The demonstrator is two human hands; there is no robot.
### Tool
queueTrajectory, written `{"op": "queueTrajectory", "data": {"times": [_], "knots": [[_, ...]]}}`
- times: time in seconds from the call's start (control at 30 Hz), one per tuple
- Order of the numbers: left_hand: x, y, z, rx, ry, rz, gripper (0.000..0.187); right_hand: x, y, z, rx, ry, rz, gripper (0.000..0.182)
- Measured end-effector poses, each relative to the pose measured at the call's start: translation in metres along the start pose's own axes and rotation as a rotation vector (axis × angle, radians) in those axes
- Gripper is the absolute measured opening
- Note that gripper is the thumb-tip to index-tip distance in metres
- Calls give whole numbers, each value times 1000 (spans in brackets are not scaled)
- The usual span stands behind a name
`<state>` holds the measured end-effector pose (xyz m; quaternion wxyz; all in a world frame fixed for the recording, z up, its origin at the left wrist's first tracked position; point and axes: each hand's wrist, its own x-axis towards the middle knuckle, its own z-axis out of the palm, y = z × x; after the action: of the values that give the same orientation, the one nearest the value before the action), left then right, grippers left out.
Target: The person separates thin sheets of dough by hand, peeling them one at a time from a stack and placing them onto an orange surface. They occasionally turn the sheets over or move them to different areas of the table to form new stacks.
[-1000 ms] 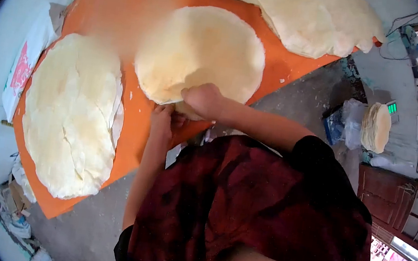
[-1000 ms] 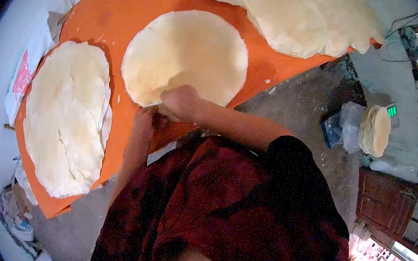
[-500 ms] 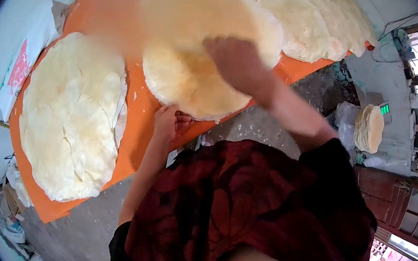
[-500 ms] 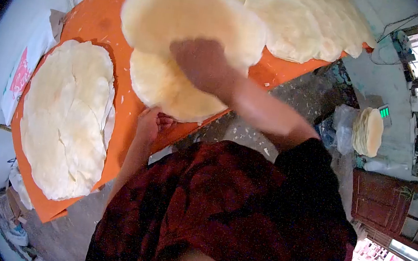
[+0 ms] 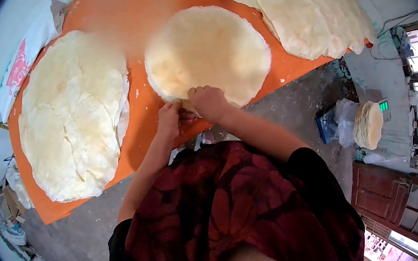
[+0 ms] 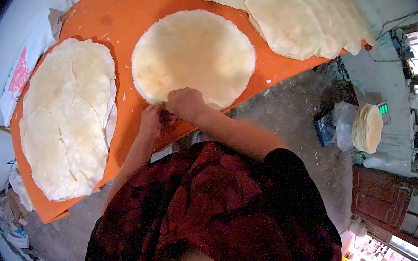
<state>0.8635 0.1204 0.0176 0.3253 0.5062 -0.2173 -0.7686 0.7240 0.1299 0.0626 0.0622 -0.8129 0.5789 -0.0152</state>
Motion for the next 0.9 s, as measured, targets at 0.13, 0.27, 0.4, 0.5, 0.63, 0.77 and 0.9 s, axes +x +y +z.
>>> {"op": "queueTrajectory", "data": {"times": [0.13, 0.27, 0.4, 0.5, 0.63, 0.77, 0.9], "knots": [[-4, 2, 1, -33, 6, 20, 16, 4, -9, 5, 24, -86, 34, 20], [2, -6, -3, -138, -27, -45, 20, 0, -10, 17, 125, 25, 4, 36], [-13, -5, -12, 9, 52, -1, 14, -11, -8, 29, 234, 77, -30, 56], [-34, -15, -26, 89, 38, -5, 14, -14, -7, 35, 137, 77, -79, 63], [-89, 3, -45, 101, 69, -18, 15, -14, -8, 36, 134, 60, -85, 68], [-135, 16, -94, -27, 298, 154, 13, -4, -10, 10, 104, -53, -76, 59], [-176, 25, -172, -170, 719, 417, 9, 17, -38, -14, 148, 114, -198, 45]]}}
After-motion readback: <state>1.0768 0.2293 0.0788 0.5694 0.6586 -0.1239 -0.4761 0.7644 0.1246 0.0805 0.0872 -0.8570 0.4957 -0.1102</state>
